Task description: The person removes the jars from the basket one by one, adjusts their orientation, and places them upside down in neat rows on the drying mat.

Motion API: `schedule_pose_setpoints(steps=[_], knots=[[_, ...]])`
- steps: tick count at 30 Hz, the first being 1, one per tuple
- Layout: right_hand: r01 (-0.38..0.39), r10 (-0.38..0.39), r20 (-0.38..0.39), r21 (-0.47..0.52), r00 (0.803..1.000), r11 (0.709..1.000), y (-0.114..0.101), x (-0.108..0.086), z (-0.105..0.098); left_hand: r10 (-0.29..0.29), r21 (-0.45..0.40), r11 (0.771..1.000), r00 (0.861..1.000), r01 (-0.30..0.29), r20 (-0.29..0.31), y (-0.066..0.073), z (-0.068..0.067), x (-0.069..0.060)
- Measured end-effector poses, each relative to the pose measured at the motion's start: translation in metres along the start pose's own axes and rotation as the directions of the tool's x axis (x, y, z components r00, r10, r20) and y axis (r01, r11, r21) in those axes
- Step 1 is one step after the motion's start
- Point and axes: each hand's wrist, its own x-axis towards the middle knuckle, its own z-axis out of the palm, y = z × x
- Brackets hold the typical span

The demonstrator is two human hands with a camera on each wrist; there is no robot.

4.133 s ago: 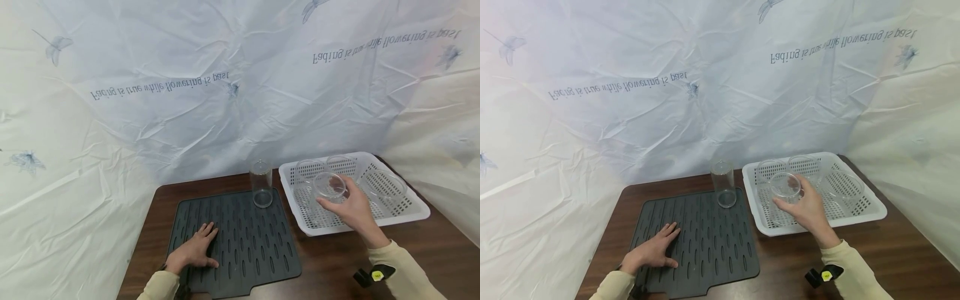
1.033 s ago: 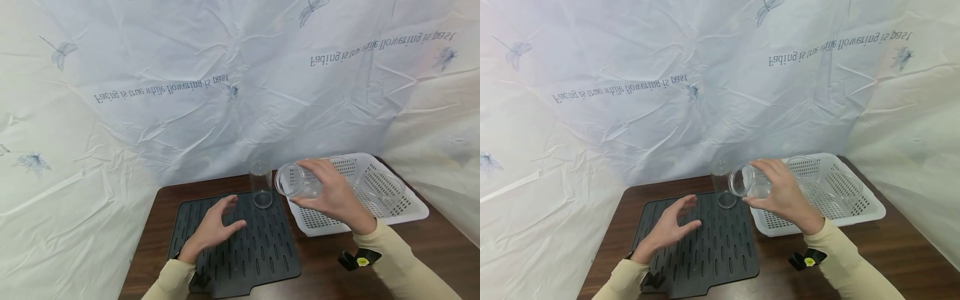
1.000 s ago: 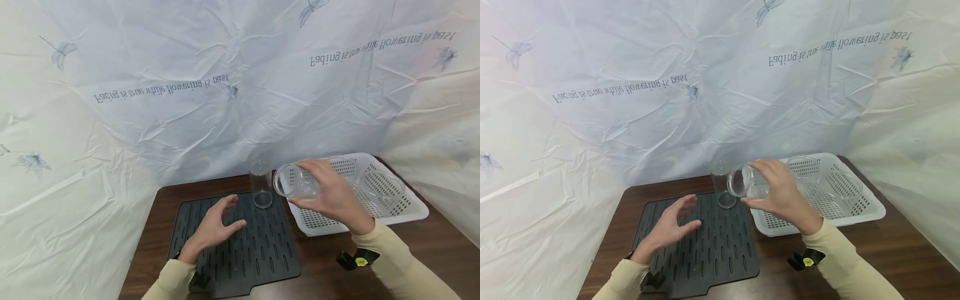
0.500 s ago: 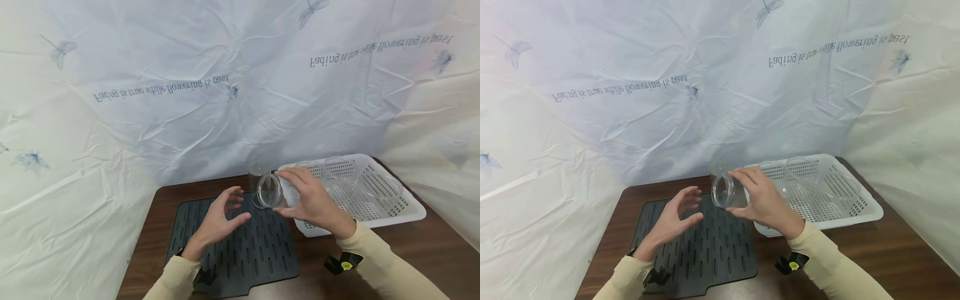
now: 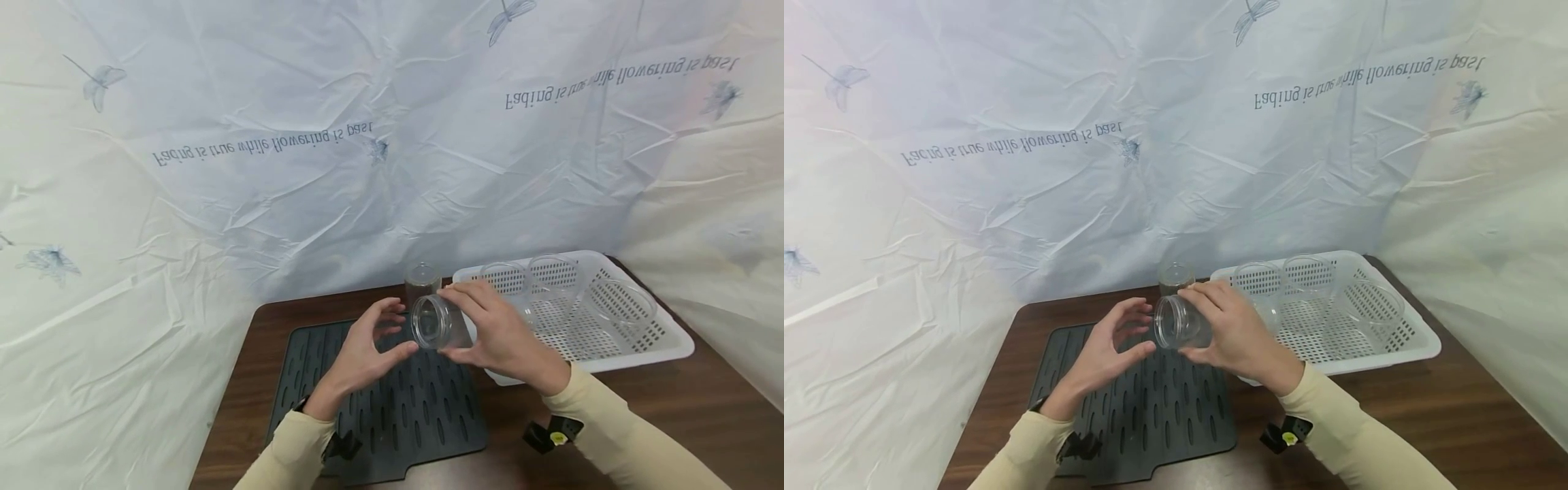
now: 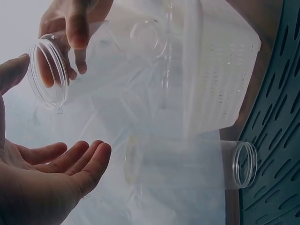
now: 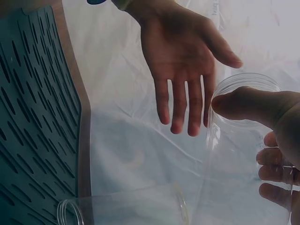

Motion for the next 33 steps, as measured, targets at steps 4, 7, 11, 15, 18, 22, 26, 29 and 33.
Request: schedule_pose_setpoints(steps=[4, 7, 11, 15, 18, 22, 26, 29, 33], knots=[[0.017, -0.017, 0.013, -0.023, 1.000, 1.000, -0.002, -0.001, 0.003, 0.017, -0.020, 1.000, 1.000, -0.017, 0.001, 0.002, 0.003, 0.001], [0.017, -0.016, 0.037, -0.033, 0.999, 0.999, -0.005, -0.001, 0.004, 0.016, -0.026, 1.000, 1.000, -0.016, 0.004, 0.003, 0.007, 0.001], [0.032, -0.029, 0.051, -0.049, 0.998, 0.998, -0.009, 0.001, 0.007, -0.004, -0.022, 1.000, 1.000, 0.004, 0.006, 0.007, 0.010, 0.003], [0.051, -0.047, 0.052, -0.076, 0.998, 0.996, -0.010, 0.001, 0.010, -0.010, -0.014, 1.000, 1.000, 0.010, 0.013, 0.011, 0.011, 0.003], [0.054, -0.049, 0.058, -0.089, 0.997, 0.995, -0.011, 0.000, 0.012, -0.002, -0.007, 1.000, 1.000, 0.002, 0.025, 0.014, 0.011, 0.003], [0.067, -0.061, 0.063, -0.113, 0.996, 0.991, -0.012, 0.000, 0.014, 0.032, 0.016, 0.999, 0.999, -0.032, 0.039, 0.013, 0.013, 0.003], [0.076, -0.067, 0.068, -0.140, 0.995, 0.987, -0.013, -0.001, 0.016, 0.043, 0.046, 0.998, 0.998, -0.044, 0.038, 0.013, 0.016, 0.003], [0.074, -0.064, 0.070, -0.147, 0.995, 0.986, -0.013, -0.001, 0.016, 0.030, 0.065, 0.997, 0.999, -0.032, 0.021, 0.014, 0.017, 0.004], [0.075, -0.063, 0.075, -0.158, 0.995, 0.985, -0.014, -0.001, 0.016, 0.037, 0.072, 0.997, 0.999, -0.037, -0.004, 0.014, 0.018, 0.004]])
